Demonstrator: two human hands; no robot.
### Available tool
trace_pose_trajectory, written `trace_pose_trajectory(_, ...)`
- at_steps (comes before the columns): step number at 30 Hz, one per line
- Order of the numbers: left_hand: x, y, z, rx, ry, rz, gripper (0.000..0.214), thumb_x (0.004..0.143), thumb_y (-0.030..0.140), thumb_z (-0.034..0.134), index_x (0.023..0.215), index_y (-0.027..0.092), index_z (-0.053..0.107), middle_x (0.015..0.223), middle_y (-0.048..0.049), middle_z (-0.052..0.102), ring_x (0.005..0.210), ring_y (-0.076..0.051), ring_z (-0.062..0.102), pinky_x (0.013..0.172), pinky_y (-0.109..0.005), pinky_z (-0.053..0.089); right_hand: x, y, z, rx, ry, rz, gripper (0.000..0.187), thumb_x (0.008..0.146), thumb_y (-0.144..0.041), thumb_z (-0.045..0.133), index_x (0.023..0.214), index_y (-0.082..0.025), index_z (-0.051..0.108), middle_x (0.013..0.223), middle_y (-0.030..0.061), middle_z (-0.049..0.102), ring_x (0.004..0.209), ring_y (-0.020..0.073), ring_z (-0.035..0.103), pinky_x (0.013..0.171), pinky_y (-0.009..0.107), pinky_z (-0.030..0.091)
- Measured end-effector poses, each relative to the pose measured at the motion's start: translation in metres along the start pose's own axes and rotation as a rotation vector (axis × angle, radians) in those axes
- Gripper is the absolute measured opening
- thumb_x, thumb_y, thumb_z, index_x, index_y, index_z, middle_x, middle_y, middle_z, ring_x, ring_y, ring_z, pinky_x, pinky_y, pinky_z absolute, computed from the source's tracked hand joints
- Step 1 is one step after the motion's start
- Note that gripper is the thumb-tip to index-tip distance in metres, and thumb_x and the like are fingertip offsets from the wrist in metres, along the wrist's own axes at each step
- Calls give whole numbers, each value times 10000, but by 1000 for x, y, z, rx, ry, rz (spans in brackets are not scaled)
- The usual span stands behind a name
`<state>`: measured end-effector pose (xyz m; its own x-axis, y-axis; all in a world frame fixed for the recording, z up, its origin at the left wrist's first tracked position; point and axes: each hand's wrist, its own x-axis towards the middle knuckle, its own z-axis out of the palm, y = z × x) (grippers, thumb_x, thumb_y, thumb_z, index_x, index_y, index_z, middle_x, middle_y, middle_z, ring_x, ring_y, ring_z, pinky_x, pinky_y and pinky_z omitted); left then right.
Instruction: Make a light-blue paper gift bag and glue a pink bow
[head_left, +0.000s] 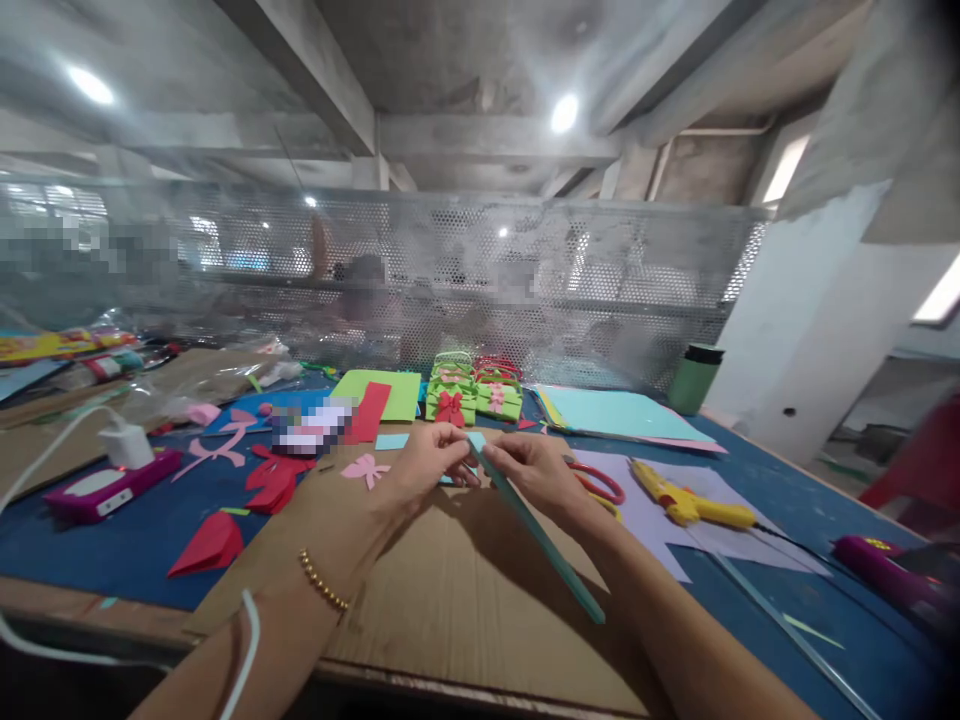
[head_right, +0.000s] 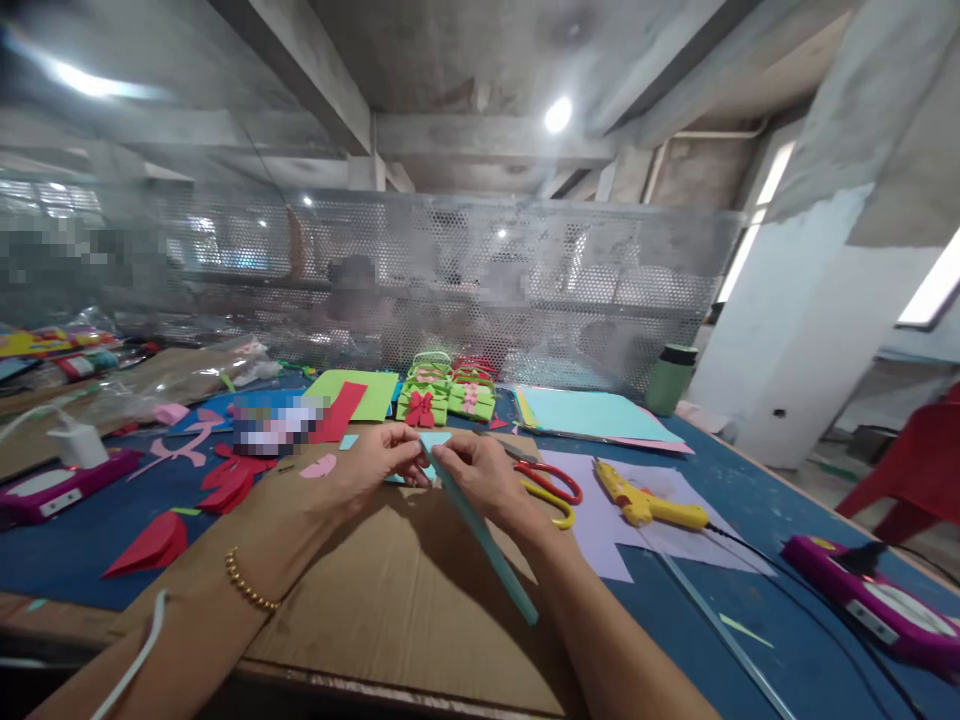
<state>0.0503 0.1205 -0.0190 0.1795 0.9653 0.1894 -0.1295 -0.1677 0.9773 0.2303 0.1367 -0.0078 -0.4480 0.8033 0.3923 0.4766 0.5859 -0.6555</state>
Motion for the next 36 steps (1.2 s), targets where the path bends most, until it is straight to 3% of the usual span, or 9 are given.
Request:
trace_pose_trajectory(9, 0, -3, 2, 105, 1, 25, 101, 853, 146, 642, 768, 138, 588, 650, 4, 665, 458, -96, 651, 475, -177, 445, 3, -8, 0, 34, 17, 40, 356, 843, -477, 576, 633, -190, 584, 579, -38, 456, 556, 115, 374, 533, 252, 296)
trace_pose_trajectory(17, -10, 7, -1, 138, -91, 37, 155, 845, 135, 577, 691, 149, 563, 635, 8, 621, 466, -90, 631, 507, -197, 469, 0, -8, -3, 144, -59, 47, 457, 797, -608, 648, 634, -189, 563, 595, -49, 442, 572, 106, 346, 534, 252, 302)
trace_pose_trajectory(26, -12, 10, -1, 193, -116, 68, 141, 843, 162, 537, 704, 155, 562, 616, 0, 618, 457, -98, 613, 502, -213, 445, 0, -6, -2, 260, -115, 66, 506, 750, -657, 703, 629, -191, 548, 581, -61, 423, 561, 99, 342, 547, 258, 301)
trace_pose_trajectory(36, -9, 2, 1, 302, -95, 216, 247, 862, 233, 543, 622, 187, 503, 501, 52, 514, 406, -74, 489, 443, -201, 357, -1, -4, 3, 257, -107, 22, 518, 770, -660, 688, 632, -183, 541, 630, -45, 450, 604, 106, 351, 561, 259, 273)
